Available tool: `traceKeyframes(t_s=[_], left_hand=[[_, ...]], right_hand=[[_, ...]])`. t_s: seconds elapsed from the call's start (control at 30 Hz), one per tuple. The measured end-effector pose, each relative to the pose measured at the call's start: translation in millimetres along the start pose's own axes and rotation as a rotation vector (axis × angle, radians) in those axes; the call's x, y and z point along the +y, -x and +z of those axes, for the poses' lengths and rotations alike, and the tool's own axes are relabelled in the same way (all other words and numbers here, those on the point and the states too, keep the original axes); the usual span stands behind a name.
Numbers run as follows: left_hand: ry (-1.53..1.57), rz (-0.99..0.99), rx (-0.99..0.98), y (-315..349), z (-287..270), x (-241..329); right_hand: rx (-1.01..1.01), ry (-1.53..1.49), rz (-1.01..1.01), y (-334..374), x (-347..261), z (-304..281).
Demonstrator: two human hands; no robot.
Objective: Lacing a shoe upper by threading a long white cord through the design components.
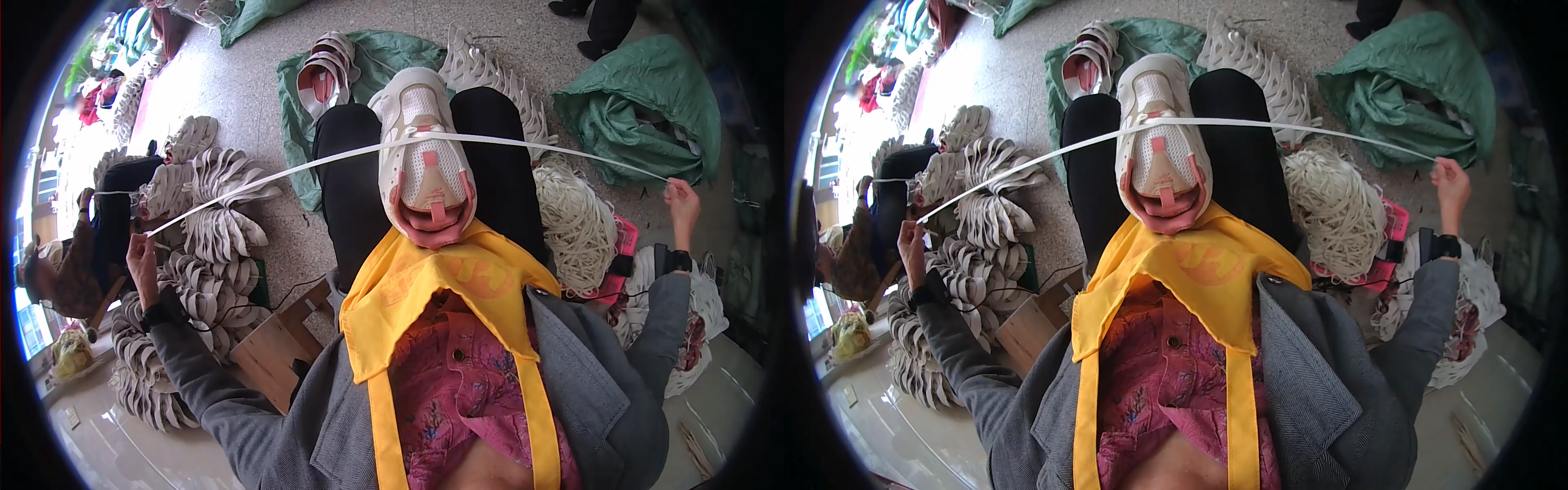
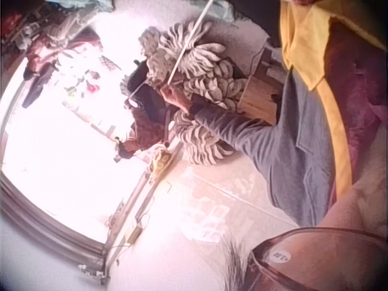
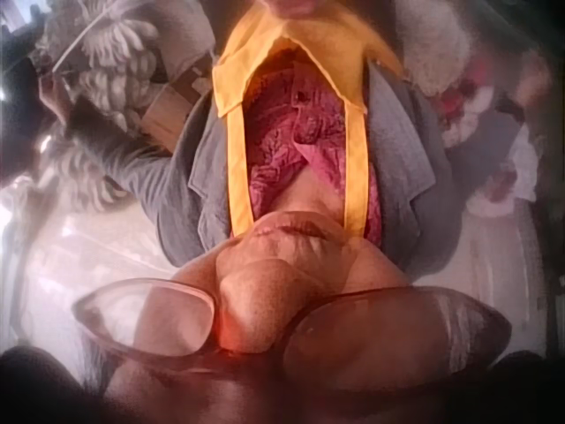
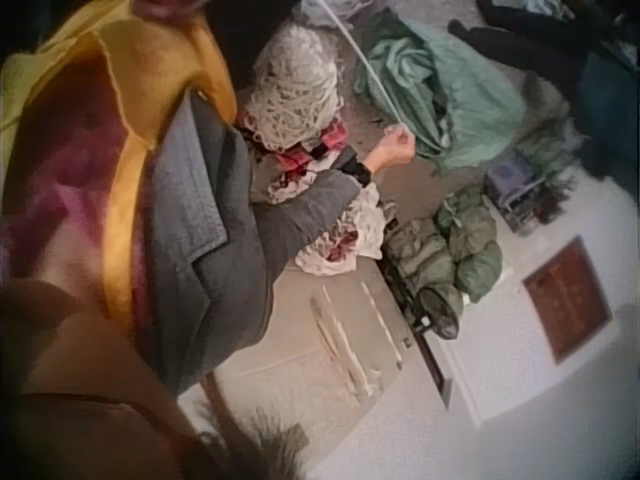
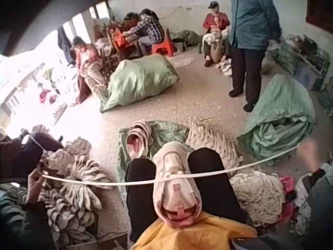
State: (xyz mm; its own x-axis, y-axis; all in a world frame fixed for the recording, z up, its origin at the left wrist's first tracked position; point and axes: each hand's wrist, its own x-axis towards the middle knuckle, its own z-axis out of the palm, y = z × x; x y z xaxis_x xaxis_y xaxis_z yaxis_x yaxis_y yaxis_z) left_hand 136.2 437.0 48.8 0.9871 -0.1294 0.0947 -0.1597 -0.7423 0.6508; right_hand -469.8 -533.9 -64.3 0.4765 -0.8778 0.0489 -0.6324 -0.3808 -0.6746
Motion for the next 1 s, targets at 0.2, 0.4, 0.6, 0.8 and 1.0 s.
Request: traceKeyframes(t_s=[0.2, 0.4, 0.6, 0.8, 1.0], left_hand=[[-0.107, 0.050, -0.033, -11.9, -21.4, -7.2], [-0.352, 0.102, 0.039, -13.9, -18.4, 4.8], [-0.384, 0.092, 0.042, -43.8, -7.1, 21.0], [-0.273, 0.347, 0.384, -66.4, -8.2, 93.8], [0.015, -0.085, -0.701, 64.9, 145.4, 181.8]], right_hand=[[0.043, -0.019, -0.029, -22.3, 22.0, -10.1], [0.031, 0.104, 0.037, -30.1, 25.9, -10.7], [-0.177, 0.111, 0.174, -52.7, 9.5, 9.9], [-0.092, -0.464, 0.088, -78.4, -64.4, 10.3], [-0.590, -0.767, 0.158, 31.8, -153.7, 91.4]])
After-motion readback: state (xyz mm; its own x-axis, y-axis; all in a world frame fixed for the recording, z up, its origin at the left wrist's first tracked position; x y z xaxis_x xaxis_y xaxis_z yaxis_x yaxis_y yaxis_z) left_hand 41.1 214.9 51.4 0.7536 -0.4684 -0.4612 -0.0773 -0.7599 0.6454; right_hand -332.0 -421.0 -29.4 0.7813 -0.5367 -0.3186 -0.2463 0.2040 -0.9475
